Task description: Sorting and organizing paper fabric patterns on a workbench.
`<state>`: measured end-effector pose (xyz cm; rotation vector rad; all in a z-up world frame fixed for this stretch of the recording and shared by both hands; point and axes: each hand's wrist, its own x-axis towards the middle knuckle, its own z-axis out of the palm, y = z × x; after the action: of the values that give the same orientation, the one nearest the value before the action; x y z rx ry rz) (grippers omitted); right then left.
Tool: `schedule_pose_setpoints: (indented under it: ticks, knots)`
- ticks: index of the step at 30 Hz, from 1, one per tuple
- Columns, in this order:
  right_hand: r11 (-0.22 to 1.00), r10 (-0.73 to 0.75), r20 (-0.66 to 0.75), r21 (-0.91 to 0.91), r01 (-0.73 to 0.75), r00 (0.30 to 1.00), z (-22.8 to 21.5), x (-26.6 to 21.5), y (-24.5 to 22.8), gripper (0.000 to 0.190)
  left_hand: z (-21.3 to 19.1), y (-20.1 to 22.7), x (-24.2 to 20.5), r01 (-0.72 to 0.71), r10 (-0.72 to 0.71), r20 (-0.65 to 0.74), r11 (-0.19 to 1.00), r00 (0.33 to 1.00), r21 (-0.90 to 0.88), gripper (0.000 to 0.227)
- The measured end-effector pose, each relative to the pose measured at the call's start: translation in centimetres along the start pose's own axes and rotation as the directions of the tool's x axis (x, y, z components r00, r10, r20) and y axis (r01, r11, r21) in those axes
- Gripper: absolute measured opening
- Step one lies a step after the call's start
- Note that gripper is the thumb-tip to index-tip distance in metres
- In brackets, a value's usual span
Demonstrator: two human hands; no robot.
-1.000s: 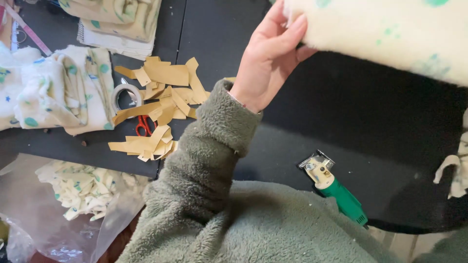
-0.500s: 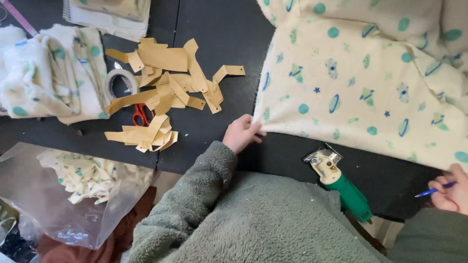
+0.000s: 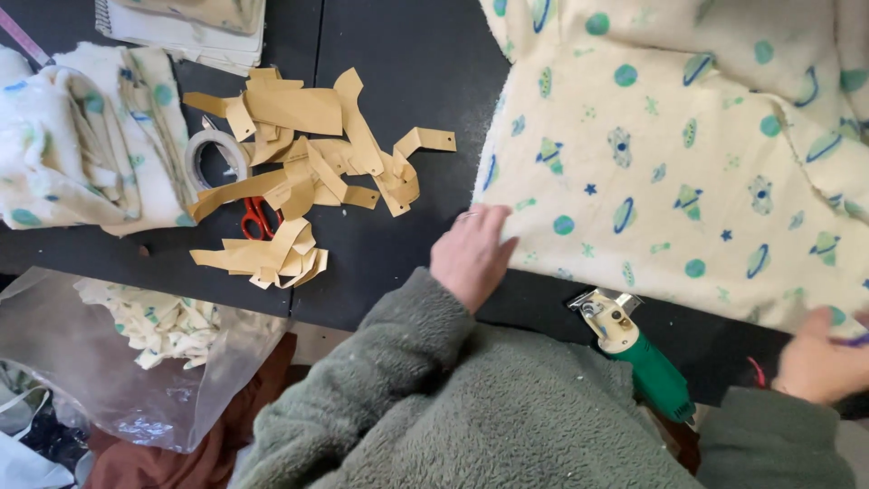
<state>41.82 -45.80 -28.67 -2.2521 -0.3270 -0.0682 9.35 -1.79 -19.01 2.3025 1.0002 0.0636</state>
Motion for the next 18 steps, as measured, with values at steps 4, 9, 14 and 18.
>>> schedule_pose_setpoints:
  ticks: [4, 9, 14, 18]
  knots:
    - [0.977, 0.035, 0.435, -0.203, 0.06, 0.9, 5.3, -3.1, -16.4, 0.026, 3.6, 1.8, 2.3, -0.342, 0.339, 0.042, 0.928, 0.94, 0.146, 0.06]
    - [0.864, 0.18, 0.836, -0.386, 0.323, 0.518, 6.8, -6.4, -19.5, 0.04, 6.5, -1.5, 1.2, -0.371, 0.374, 0.03, 0.903, 0.927, 0.217, 0.088]
    - [0.79, 0.154, 0.748, -0.486, 0.375, 0.645, 4.5, -10.4, -11.5, 0.076, 3.7, -5.6, -3.2, -0.284, 0.289, -0.036, 0.954, 0.957, 0.098, 0.086]
    - [0.788, -0.051, 0.728, -0.391, 0.476, 0.683, 5.8, -12.1, -5.6, 0.074, 1.3, -8.1, -7.3, -0.286, 0.292, -0.113, 0.956, 0.95, 0.063, 0.063]
